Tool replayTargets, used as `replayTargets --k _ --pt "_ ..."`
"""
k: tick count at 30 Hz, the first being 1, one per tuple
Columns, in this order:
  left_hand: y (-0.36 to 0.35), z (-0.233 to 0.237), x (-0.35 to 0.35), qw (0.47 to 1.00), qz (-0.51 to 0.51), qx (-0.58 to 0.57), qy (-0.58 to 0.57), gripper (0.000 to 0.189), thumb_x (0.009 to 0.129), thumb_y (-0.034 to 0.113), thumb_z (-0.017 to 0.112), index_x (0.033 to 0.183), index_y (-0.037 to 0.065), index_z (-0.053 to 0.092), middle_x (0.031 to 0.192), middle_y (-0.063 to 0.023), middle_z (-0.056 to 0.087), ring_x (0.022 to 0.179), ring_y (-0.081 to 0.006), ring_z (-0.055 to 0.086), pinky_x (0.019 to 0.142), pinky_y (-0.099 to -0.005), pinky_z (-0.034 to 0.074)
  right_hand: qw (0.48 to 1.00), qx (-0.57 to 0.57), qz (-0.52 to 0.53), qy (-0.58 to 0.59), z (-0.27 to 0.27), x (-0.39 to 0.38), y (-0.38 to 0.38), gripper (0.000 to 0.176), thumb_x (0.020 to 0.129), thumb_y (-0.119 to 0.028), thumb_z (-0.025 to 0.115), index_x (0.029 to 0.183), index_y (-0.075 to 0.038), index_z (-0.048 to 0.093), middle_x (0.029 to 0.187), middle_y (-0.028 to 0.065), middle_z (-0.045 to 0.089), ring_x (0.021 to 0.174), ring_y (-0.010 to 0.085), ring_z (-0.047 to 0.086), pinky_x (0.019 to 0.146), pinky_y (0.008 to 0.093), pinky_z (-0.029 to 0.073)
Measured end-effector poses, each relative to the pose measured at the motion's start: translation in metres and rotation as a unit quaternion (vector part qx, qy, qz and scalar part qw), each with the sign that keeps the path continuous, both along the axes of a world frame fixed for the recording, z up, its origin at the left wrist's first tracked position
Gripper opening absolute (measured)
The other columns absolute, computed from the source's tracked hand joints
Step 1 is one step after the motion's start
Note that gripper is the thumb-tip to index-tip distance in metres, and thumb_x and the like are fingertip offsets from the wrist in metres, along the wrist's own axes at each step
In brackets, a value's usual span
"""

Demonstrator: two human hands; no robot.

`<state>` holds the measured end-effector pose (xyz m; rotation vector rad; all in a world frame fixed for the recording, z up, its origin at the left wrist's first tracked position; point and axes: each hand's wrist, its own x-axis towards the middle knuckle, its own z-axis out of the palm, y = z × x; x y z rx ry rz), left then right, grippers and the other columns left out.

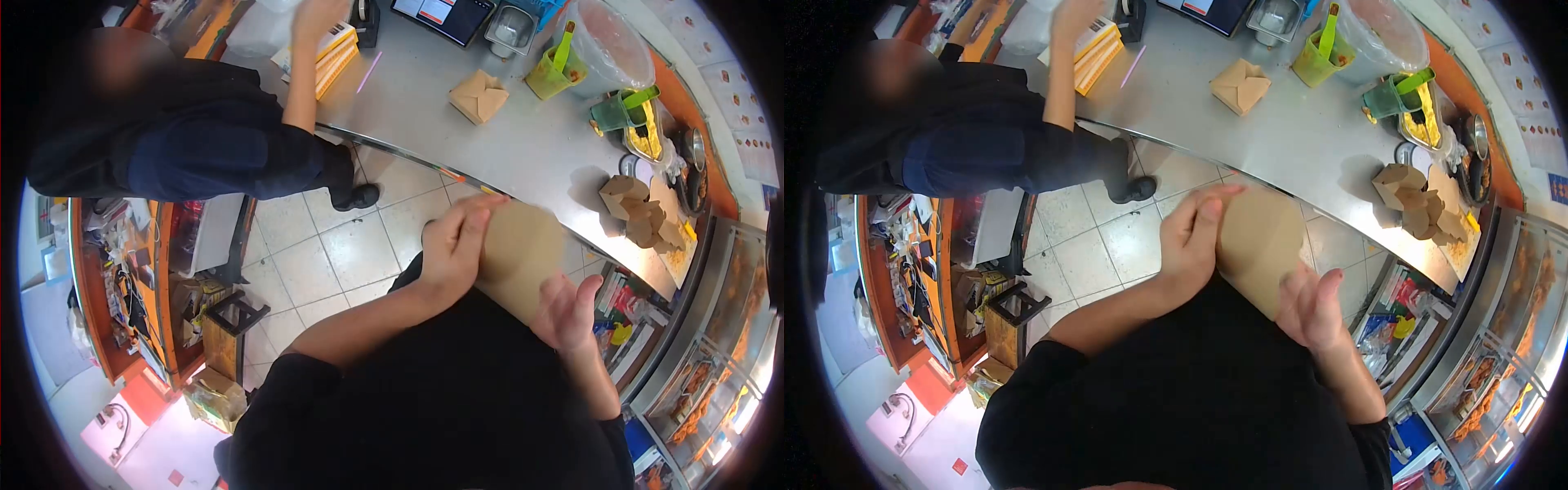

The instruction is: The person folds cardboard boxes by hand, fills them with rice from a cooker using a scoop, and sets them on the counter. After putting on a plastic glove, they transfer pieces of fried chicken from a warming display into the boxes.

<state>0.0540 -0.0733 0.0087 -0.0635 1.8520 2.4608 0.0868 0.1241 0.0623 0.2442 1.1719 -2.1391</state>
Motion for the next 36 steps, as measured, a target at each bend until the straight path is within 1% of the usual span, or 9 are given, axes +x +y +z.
replayTargets --k 1,2,4,7,12,17,24,32,36 --pt "0.006 -0.001 -0.005 0.999 0.033 -0.028 -0.008 0.037 0.112 0.021 0.046 0.136 -0.004 0.059 0.131 -0.0176 0.068 0.123 -0.0263 0.064 0.104 -0.0378 0.05 0.996 -0.076 -0.029 0.029 0.006 -0.005 -0.008 0.099 0.095 -0.074 0.053 0.156 0.0 0.034 0.151 0.0139 0.051 0.135 0.0247 0.054 0.112 0.0408 0.044" --pt "0.008 0.0 -0.004 0.999 0.032 -0.028 -0.009 0.037 0.112 0.021 0.046 0.136 -0.004 0.059 0.131 -0.0176 0.068 0.123 -0.0263 0.064 0.104 -0.0378 0.05 0.996 -0.076 -0.03 0.028 0.002 -0.004 -0.01 0.099 0.095 -0.074 0.053 0.156 0.0 0.034 0.151 0.0139 0.051 0.135 0.0247 0.054 0.112 0.0408 0.044" --pt "0.011 0.006 -0.006 0.947 -0.033 -0.257 0.191 0.042 0.109 0.022 0.051 0.141 -0.005 0.057 0.133 -0.0202 0.067 0.122 -0.0343 0.064 0.105 -0.0415 0.048 0.97 0.209 -0.121 0.009 -0.008 -0.001 -0.011 0.061 0.101 -0.034 0.071 0.144 0.002 0.05 0.138 0.0122 0.062 0.124 0.0211 0.061 0.105 0.0383 0.049" --pt "0.016 0.002 -0.008 0.91 -0.041 -0.31 0.272 0.044 0.105 0.022 0.055 0.141 -0.005 0.058 0.135 -0.0218 0.066 0.125 -0.0379 0.062 0.106 -0.0432 0.047 0.971 0.166 -0.171 -0.022 -0.005 -0.006 -0.003 0.037 0.099 -0.008 0.07 0.133 0.002 0.059 0.127 0.0102 0.068 0.116 0.0197 0.066 0.1 0.036 0.052" --pt "0.023 0.01 0.008 0.946 -0.083 -0.237 0.204 0.041 0.098 0.012 0.066 0.135 -0.006 0.062 0.134 -0.0212 0.067 0.122 -0.0366 0.065 0.1 -0.0422 0.052 0.974 0.155 -0.162 -0.033 -0.009 0.009 0.007 0.037 0.101 -0.011 0.068 0.134 0.002 0.058 0.128 0.0111 0.068 0.116 0.0202 0.066 0.1 0.036 0.052" --pt "0.011 0.01 0.016 0.906 -0.059 -0.238 0.346 0.044 0.086 0.001 0.074 0.129 -0.006 0.065 0.127 -0.0192 0.071 0.116 -0.0372 0.069 0.094 -0.0411 0.058 0.987 0.108 -0.11 -0.045 -0.016 0.015 0.027 0.037 0.101 -0.011 0.066 0.135 0.001 0.058 0.128 0.0117 0.068 0.115 0.0212 0.066 0.1 0.0366 0.052" --pt "0.005 0.024 0.024 0.868 -0.097 -0.367 0.322 0.052 0.094 0.009 0.066 0.143 -0.004 0.054 0.147 -0.0242 0.056 0.136 -0.0407 0.055 0.108 -0.0468 0.048 0.991 0.12 -0.061 -0.013 -0.018 0.012 0.027 0.041 0.103 -0.012 0.065 0.14 0.002 0.054 0.131 0.0107 0.065 0.12 0.0198 0.062 0.104 0.0357 0.049" --pt "-0.01 0.01 0.008 0.957 -0.229 -0.141 0.106 0.061 0.104 0.019 0.057 0.157 0.0 0.035 0.154 -0.0222 0.045 0.142 -0.0388 0.044 0.119 -0.0432 0.034 0.992 0.099 -0.079 0.027 -0.021 0.015 0.014 0.044 0.102 -0.013 0.066 0.141 0.002 0.052 0.132 0.0112 0.065 0.123 0.0207 0.061 0.105 0.0363 0.05" --pt "-0.013 0.01 0.0 0.922 -0.272 -0.233 0.147 0.065 0.103 0.02 0.058 0.159 0.0 0.03 0.157 -0.0211 0.039 0.145 -0.0357 0.041 0.12 -0.0401 0.032 0.992 0.099 -0.059 -0.06 -0.028 0.008 0.015 0.046 0.1 -0.013 0.068 0.141 0.002 0.052 0.132 0.0118 0.066 0.124 0.0213 0.062 0.105 0.0371 0.05"
